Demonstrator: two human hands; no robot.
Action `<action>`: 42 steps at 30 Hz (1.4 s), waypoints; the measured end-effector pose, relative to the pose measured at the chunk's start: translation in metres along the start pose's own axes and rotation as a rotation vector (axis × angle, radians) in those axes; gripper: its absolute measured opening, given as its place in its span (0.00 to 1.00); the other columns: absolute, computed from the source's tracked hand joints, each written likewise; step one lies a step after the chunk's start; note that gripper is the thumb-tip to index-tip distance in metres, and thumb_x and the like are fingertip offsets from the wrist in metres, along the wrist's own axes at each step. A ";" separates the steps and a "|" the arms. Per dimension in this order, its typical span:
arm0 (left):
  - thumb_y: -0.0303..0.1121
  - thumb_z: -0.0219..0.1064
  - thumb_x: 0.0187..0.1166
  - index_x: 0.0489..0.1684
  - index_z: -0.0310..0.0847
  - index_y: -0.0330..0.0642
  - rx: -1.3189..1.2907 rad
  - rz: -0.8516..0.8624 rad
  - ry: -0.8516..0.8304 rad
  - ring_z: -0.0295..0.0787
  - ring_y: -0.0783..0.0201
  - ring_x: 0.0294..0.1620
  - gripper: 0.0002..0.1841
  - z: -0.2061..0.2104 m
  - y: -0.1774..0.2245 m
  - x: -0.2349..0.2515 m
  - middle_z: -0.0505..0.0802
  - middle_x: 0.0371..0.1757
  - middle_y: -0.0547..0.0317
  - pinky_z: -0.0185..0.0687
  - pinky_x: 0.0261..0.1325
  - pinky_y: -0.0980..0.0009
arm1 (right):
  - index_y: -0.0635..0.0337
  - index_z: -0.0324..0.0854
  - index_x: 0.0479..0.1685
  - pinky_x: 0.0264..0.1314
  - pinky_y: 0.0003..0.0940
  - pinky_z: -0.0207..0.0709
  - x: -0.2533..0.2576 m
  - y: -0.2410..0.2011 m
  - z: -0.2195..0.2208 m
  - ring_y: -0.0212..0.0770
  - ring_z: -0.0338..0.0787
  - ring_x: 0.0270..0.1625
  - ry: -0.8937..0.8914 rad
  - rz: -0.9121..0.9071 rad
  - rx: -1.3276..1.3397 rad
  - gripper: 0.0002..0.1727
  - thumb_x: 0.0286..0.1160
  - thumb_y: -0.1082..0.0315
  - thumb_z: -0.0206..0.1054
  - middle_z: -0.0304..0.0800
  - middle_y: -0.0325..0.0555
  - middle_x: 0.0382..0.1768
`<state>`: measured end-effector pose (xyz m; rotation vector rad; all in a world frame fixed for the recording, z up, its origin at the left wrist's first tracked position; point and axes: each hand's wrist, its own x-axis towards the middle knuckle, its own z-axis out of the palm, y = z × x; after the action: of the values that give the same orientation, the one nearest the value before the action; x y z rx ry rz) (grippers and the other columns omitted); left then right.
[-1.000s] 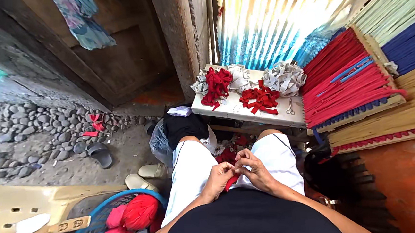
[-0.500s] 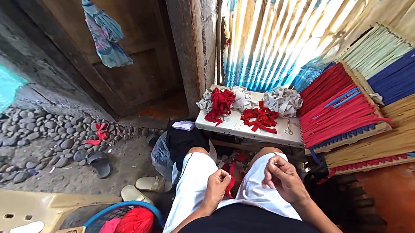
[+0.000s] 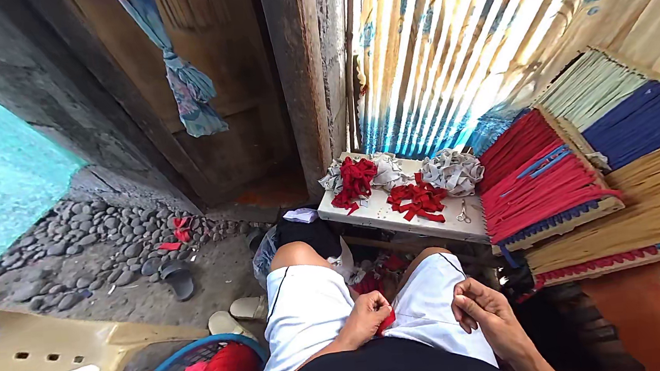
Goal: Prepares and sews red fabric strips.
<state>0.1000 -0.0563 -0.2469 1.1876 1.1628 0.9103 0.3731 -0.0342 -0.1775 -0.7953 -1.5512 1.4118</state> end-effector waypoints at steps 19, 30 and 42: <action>0.24 0.67 0.78 0.35 0.83 0.36 -0.217 0.051 -0.027 0.82 0.74 0.19 0.03 0.002 0.023 -0.033 0.87 0.20 0.64 0.81 0.26 0.76 | 0.55 0.81 0.43 0.19 0.19 0.72 -0.010 0.005 0.016 0.25 0.78 0.17 -0.083 0.108 -0.023 0.06 0.85 0.70 0.58 0.88 0.34 0.23; 0.23 0.67 0.77 0.35 0.83 0.37 -0.276 0.140 -0.132 0.84 0.76 0.23 0.02 0.004 0.008 -0.014 0.89 0.24 0.65 0.81 0.30 0.77 | 0.56 0.80 0.41 0.18 0.19 0.71 -0.008 0.011 0.014 0.24 0.78 0.16 -0.065 0.198 -0.076 0.06 0.83 0.72 0.58 0.87 0.34 0.22; 0.24 0.67 0.77 0.34 0.83 0.38 -0.434 0.076 -0.174 0.83 0.73 0.18 0.02 0.004 -0.012 0.004 0.89 0.22 0.63 0.81 0.23 0.76 | 0.58 0.80 0.41 0.17 0.19 0.71 -0.009 0.022 -0.002 0.25 0.77 0.14 0.017 0.306 -0.128 0.06 0.83 0.73 0.58 0.88 0.36 0.21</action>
<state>0.1041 -0.0552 -0.2592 0.9370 0.7353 1.0325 0.3767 -0.0381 -0.2004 -1.1580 -1.5667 1.5270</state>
